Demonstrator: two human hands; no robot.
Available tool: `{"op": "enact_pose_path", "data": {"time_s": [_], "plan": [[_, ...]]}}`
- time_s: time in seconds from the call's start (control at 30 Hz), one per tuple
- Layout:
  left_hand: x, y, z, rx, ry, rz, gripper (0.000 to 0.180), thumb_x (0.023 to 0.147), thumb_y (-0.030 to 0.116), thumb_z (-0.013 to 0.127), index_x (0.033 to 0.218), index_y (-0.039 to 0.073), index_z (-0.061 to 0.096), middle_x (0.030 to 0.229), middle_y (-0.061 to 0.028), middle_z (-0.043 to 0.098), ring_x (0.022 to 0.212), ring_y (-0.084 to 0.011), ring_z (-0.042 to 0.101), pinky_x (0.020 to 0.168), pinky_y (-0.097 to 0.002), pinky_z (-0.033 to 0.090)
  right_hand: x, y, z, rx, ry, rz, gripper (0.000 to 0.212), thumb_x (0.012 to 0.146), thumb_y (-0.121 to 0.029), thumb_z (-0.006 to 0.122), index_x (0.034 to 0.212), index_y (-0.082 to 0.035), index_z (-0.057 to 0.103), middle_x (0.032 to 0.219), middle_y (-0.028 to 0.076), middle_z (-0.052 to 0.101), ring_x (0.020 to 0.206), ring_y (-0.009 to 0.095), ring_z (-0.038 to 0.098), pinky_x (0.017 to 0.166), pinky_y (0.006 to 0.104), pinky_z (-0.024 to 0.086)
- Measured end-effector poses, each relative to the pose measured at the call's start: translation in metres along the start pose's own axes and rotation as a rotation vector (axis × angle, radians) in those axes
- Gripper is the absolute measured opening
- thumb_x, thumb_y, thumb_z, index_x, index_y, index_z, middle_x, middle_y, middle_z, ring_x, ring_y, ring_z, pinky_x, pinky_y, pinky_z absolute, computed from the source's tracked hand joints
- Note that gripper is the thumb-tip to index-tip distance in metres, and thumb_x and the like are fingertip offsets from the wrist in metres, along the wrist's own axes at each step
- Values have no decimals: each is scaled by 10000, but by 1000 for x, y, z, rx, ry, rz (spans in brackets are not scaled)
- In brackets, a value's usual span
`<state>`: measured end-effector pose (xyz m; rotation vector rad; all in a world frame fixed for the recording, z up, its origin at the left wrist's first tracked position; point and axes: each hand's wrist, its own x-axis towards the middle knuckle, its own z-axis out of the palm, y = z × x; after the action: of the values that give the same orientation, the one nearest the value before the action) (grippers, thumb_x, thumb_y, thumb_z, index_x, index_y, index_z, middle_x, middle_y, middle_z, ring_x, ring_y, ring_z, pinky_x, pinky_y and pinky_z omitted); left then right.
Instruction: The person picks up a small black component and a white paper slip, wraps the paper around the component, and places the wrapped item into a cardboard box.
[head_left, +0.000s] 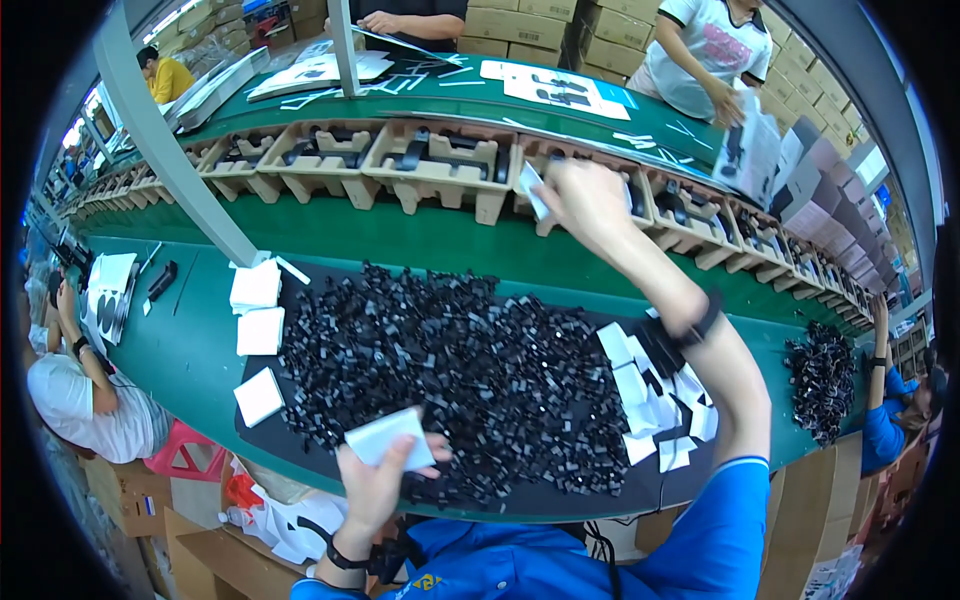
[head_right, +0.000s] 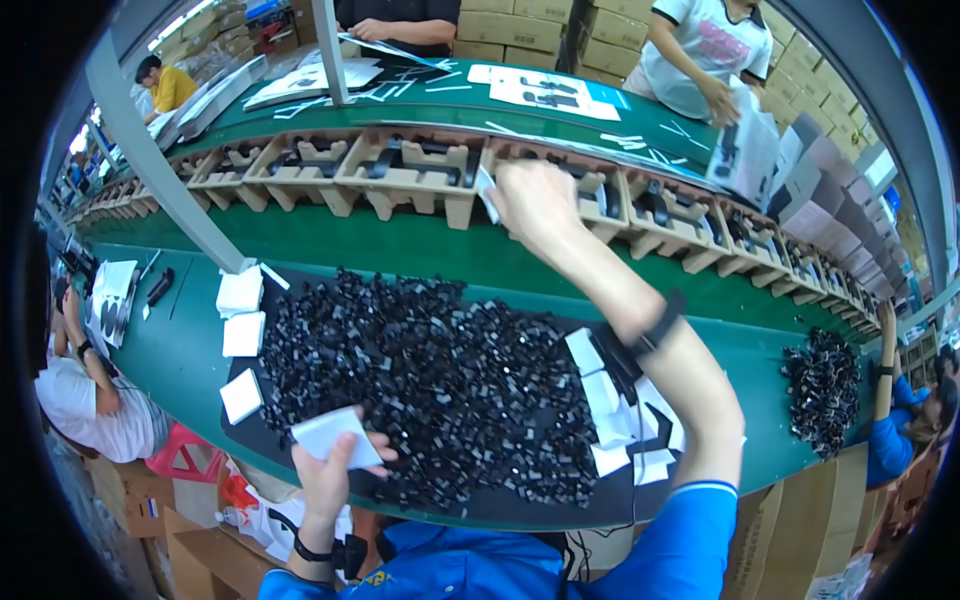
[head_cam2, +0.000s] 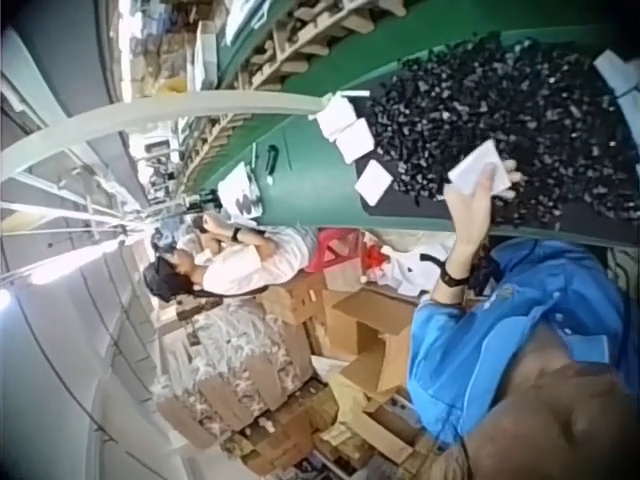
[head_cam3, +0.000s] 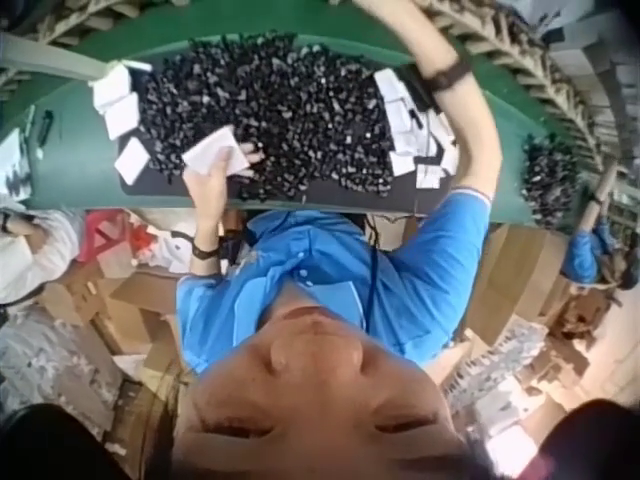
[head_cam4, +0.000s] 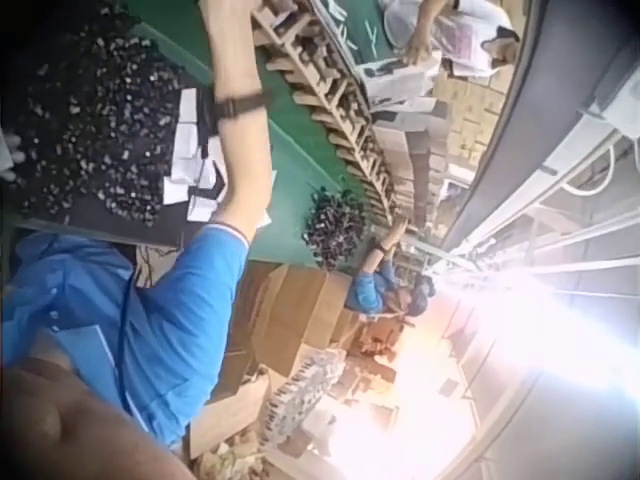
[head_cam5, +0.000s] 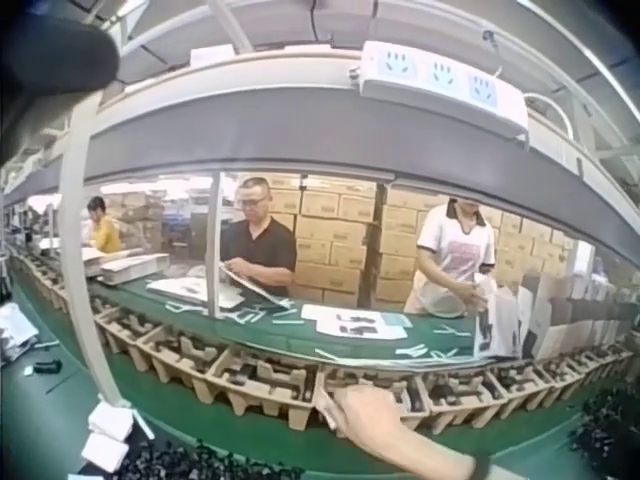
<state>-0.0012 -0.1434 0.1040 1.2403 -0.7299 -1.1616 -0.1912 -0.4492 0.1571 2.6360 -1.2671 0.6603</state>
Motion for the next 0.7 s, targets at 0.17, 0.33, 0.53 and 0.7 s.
{"op": "enact_pose_path", "data": {"time_s": [0.17, 0.33, 0.53, 0.7], "plan": [[-4, 9, -17, 17, -21, -19, 329, 909, 80, 552, 1152, -138, 513, 917, -238, 660, 805, -316, 681, 637, -341, 578, 87, 0, 63, -128, -84, 240, 176, 788, -191, 595, 802, -40, 685, 849, 164, 674, 810, 323, 658, 664, 419, 523], [8, 16, -41, -3, 83, -87, 328, 912, 84, 547, 1156, -133, 521, 925, -241, 660, 806, -309, 682, 650, -344, 578, 105, -4, 82, -232, -244, 296, 166, 767, -128, 570, 837, -35, 688, 873, 172, 680, 846, 320, 665, 722, 410, 533], [14, 14, -40, -3, -34, -28, 367, 922, 101, 532, 1208, -127, 490, 940, -243, 659, 803, -306, 682, 653, -342, 577, 105, -11, 95, -327, -259, 368, 156, 777, -147, 574, 814, -73, 706, 845, 133, 692, 851, 271, 674, 711, 374, 535], [9, 19, -41, 26, -37, -42, 417, 937, 124, 509, 1275, -110, 433, 961, -236, 655, 827, -306, 678, 678, -336, 575, 105, -20, 96, -534, -263, 216, 130, 783, -169, 603, 785, -107, 716, 777, 83, 689, 806, 231, 677, 684, 346, 530]]}}
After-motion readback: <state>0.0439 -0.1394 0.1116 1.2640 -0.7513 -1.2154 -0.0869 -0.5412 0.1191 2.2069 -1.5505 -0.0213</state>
